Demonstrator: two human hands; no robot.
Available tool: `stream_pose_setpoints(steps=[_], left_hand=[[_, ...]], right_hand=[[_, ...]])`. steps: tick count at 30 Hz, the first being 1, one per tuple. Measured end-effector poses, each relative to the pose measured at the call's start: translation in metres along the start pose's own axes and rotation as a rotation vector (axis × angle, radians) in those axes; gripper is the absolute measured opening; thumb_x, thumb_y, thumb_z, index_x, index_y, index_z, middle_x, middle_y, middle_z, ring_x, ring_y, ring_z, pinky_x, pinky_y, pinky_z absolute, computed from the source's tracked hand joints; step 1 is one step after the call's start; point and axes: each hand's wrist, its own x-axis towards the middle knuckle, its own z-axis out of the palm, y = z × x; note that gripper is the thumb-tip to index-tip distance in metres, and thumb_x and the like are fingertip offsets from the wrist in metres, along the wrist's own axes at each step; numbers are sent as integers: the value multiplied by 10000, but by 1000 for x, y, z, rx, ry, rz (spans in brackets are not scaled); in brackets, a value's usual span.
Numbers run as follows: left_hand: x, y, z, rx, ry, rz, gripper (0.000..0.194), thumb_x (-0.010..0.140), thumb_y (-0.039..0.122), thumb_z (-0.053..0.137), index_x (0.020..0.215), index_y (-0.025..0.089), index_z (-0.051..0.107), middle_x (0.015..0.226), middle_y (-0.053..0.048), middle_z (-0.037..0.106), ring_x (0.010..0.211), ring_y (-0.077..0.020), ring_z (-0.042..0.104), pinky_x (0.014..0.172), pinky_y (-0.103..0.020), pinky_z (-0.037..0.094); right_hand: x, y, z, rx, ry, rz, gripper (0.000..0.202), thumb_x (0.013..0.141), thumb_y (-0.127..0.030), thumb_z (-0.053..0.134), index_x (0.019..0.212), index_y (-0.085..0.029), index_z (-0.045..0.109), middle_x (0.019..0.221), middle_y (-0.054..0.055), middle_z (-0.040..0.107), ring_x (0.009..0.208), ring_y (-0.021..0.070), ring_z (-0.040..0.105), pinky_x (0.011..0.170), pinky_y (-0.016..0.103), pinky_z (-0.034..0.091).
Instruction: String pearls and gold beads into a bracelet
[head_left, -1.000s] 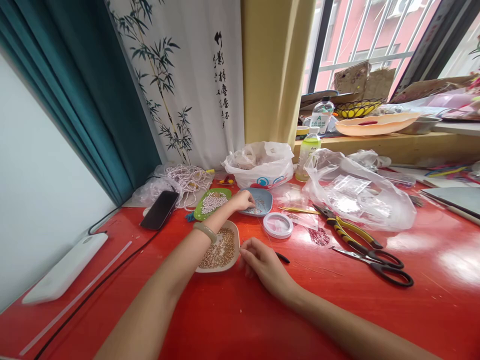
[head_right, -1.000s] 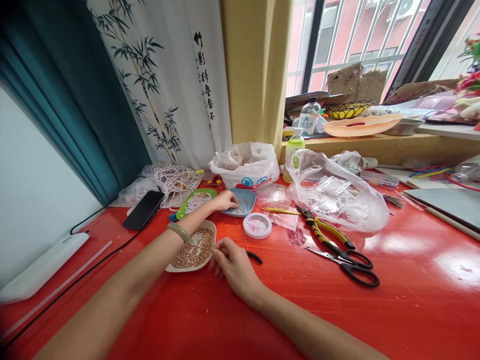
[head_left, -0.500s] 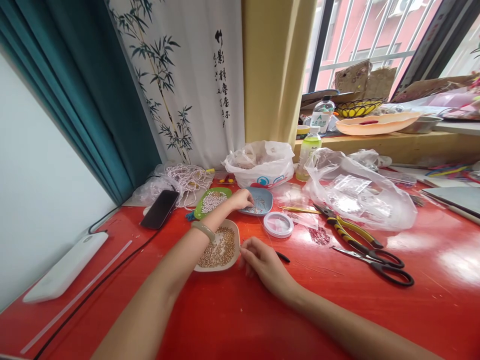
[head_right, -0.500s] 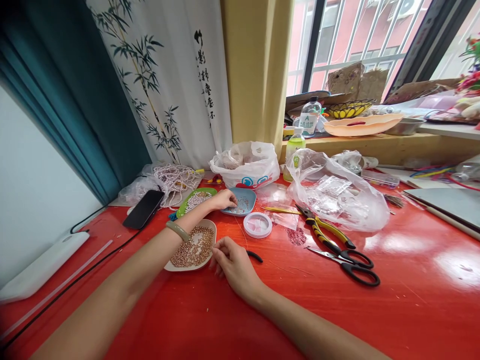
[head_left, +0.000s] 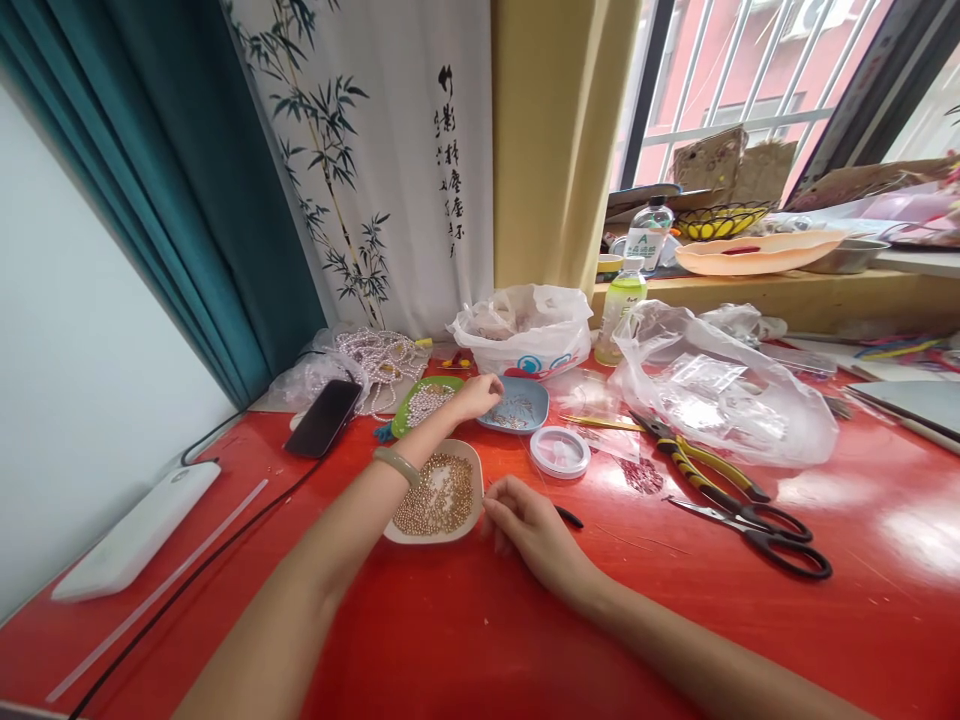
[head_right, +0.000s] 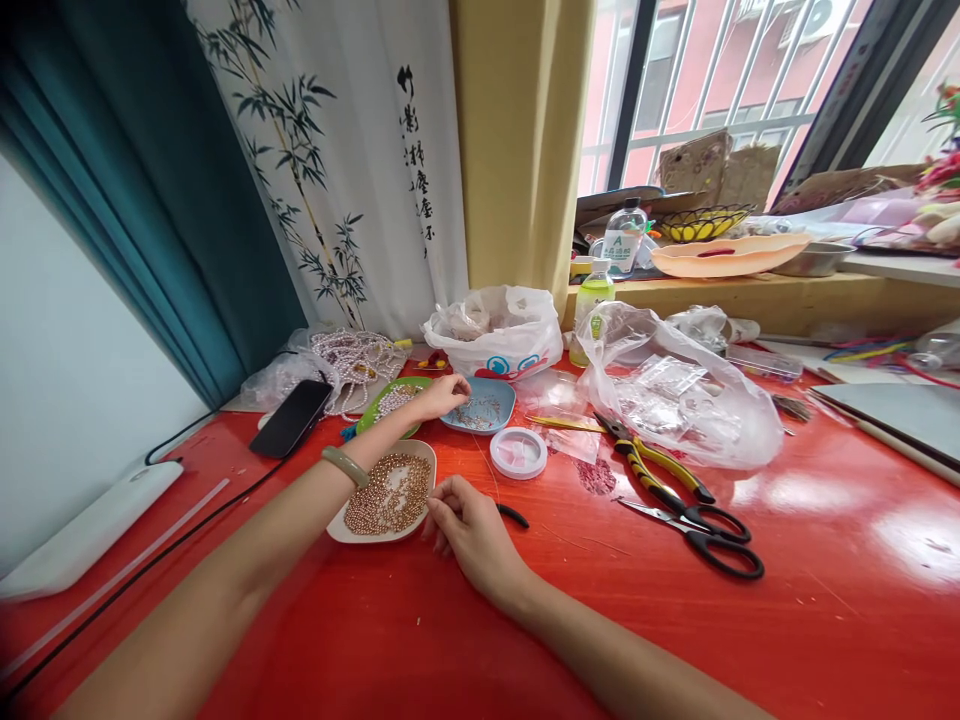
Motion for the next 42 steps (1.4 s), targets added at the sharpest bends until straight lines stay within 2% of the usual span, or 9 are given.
stream_pose_setpoints(steps=[3, 8, 12, 17, 24, 31, 34, 37, 42], left_hand=[[-2, 3, 0, 11, 1, 23, 256, 839, 280, 457, 1050, 145, 516, 1050, -76, 548, 882, -173, 552, 754, -369, 466], [-6, 7, 0, 81, 8, 92, 214, 808, 226, 467, 985, 168, 571, 843, -37, 642, 741, -145, 581, 674, -245, 446], [-9, 8, 0, 201, 31, 151, 179, 734, 226, 552, 896, 188, 617, 853, -42, 651, 768, -175, 585, 656, -239, 426], [-11, 13, 0, 386, 33, 279, 141, 742, 178, 523, 812, 202, 644, 868, -61, 639, 836, -191, 567, 636, -235, 409], [-9, 27, -3, 614, -47, 497, 205, 732, 23, 457, 704, 112, 640, 767, -143, 637, 875, -230, 528, 594, -258, 409], [-6, 39, -8, 690, -136, 630, 182, 688, -4, 494, 594, 93, 616, 684, -147, 641, 772, -217, 545, 542, -254, 393], [-3, 41, -8, 638, -143, 643, 186, 652, -19, 511, 550, 107, 600, 662, -135, 641, 741, -206, 552, 543, -254, 386], [-1, 40, -6, 538, -100, 611, 179, 612, -28, 522, 529, 113, 593, 653, -128, 640, 720, -198, 558, 543, -253, 384], [-8, 31, -11, 287, 126, 440, 86, 613, 64, 552, 585, 120, 611, 693, -117, 645, 721, -203, 566, 557, -260, 404]], right_hand=[[0, 0, 0, -2, -2, -1, 221, 798, -394, 448, 717, -189, 429, 592, -33, 539, 459, 74, 457, 467, 212, 378], [0, 0, 0, -22, -10, -2, 190, 804, -362, 440, 728, -187, 431, 593, -32, 548, 451, 76, 453, 465, 217, 374], [0, -1, -1, -49, -20, -6, 157, 815, -314, 426, 728, -183, 434, 599, -28, 549, 448, 73, 449, 466, 217, 374], [0, 0, -1, -52, -32, -30, 142, 819, -291, 421, 728, -183, 439, 595, -27, 543, 463, 78, 461, 476, 215, 377], [0, 1, -1, -74, -40, -34, 112, 817, -246, 415, 730, -180, 439, 582, -28, 539, 461, 78, 462, 476, 212, 383], [0, 2, -2, -62, -40, -38, 104, 819, -244, 414, 741, -179, 439, 583, -28, 543, 466, 81, 469, 478, 213, 387], [0, 2, -1, -65, -37, -38, 108, 818, -248, 418, 737, -180, 439, 581, -28, 542, 462, 81, 468, 477, 214, 388], [-1, 2, -1, -68, -35, -39, 104, 817, -243, 419, 736, -181, 441, 577, -31, 541, 463, 81, 471, 475, 212, 387], [-1, -1, 0, -66, -25, -28, 105, 814, -228, 412, 724, -179, 434, 580, -33, 539, 452, 74, 466, 469, 207, 384]])
